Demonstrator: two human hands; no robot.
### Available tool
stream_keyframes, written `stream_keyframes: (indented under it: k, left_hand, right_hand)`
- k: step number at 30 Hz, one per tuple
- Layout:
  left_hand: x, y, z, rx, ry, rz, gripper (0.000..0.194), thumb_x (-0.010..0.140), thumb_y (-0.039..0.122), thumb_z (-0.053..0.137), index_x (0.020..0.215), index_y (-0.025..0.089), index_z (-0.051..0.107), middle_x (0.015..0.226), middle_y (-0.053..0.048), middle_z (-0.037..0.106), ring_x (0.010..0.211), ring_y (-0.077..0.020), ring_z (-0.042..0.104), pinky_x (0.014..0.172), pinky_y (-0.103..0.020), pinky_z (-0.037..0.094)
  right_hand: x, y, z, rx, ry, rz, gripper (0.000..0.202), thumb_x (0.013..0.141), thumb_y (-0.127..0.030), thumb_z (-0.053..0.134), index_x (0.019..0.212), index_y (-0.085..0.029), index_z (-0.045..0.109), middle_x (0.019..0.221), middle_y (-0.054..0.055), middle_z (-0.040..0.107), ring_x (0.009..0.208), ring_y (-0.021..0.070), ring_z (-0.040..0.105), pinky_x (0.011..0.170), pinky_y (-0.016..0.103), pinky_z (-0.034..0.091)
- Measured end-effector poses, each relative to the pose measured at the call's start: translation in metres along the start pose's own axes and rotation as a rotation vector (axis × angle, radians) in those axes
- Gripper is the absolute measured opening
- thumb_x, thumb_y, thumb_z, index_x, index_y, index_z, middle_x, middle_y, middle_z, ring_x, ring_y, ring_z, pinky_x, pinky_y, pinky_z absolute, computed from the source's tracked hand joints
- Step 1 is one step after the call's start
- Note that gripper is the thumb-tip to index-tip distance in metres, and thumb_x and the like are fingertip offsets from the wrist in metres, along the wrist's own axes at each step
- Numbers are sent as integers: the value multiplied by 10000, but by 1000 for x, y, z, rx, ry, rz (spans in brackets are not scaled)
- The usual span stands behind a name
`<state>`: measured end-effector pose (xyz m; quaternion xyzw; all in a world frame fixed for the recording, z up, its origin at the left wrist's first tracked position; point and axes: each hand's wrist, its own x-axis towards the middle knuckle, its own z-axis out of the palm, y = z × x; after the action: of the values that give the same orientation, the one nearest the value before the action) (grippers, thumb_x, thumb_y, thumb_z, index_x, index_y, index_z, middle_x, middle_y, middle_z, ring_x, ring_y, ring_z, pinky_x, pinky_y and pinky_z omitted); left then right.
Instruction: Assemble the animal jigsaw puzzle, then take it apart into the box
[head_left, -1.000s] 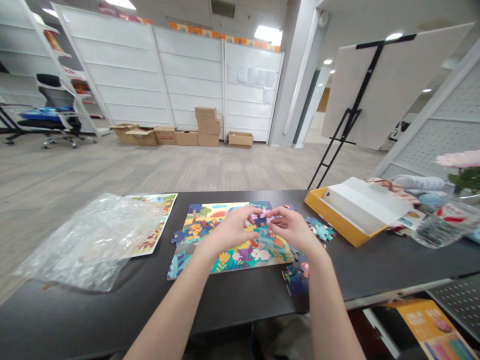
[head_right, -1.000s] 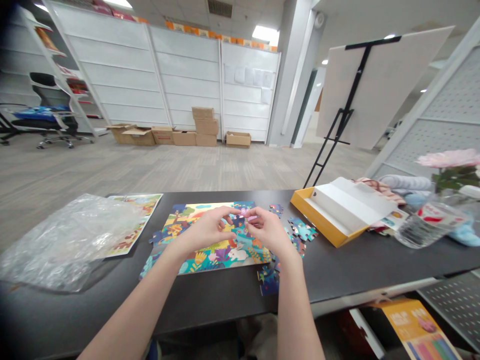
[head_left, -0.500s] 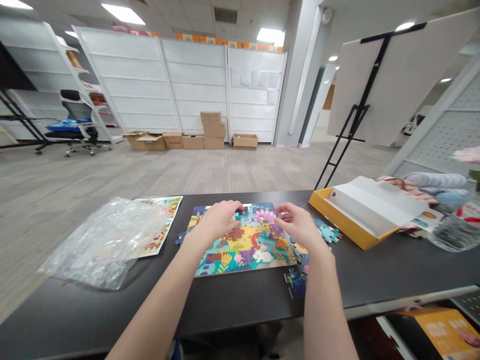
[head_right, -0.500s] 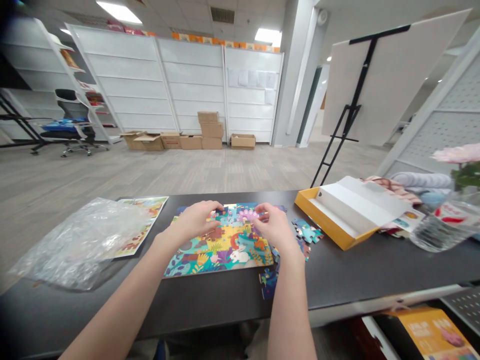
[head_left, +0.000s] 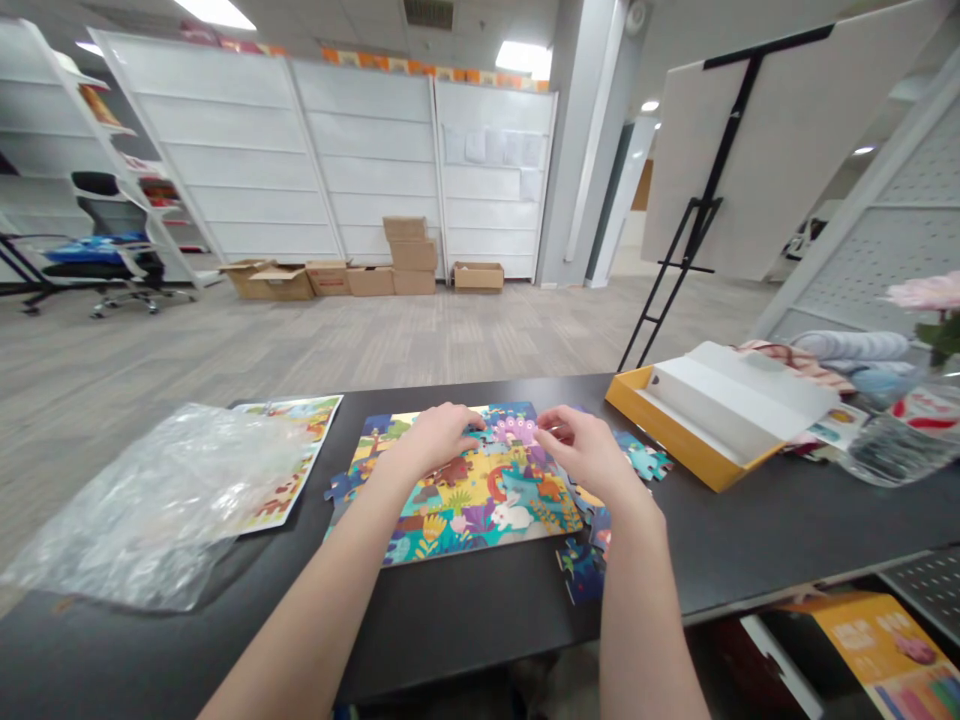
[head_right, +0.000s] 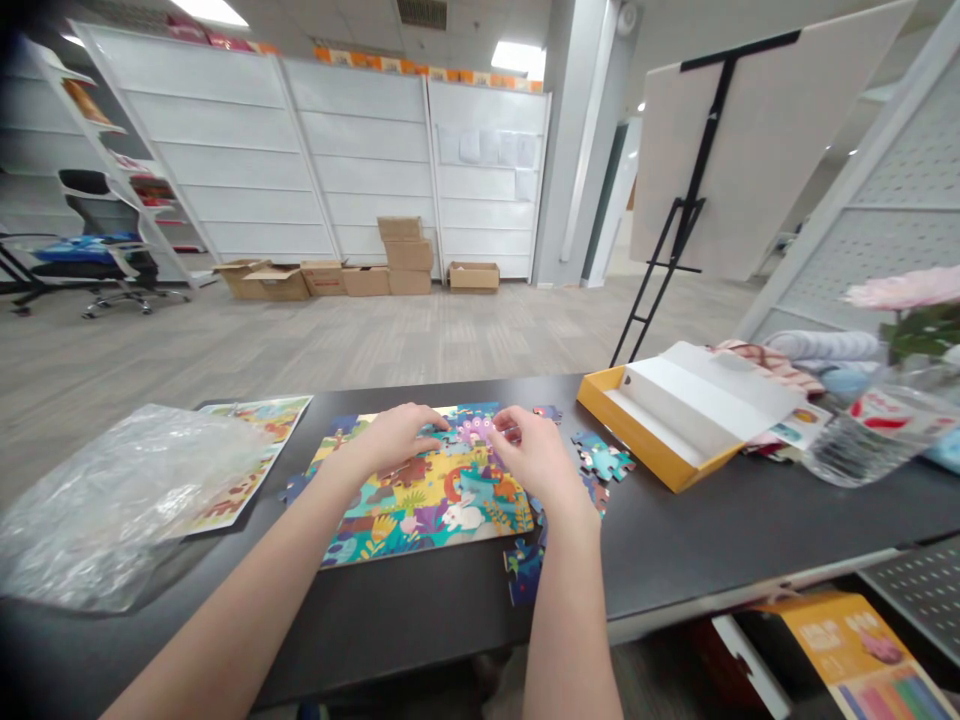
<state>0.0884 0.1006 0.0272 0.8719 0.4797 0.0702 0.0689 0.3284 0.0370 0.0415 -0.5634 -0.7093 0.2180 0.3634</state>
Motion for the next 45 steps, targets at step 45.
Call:
stream_keyframes:
  k: [45]
  left_hand:
    - [-1, -7, 14, -26, 50, 86, 305, 908, 209, 543, 1141, 234, 738, 1197, -76, 739, 1113, -249, 668, 994, -347, 499]
  right_hand:
    - [-4, 20, 8, -332, -133, 181, 274, 929, -106, 461, 1018, -173, 712, 965, 100, 755, 889, 208, 680, 788, 275, 456]
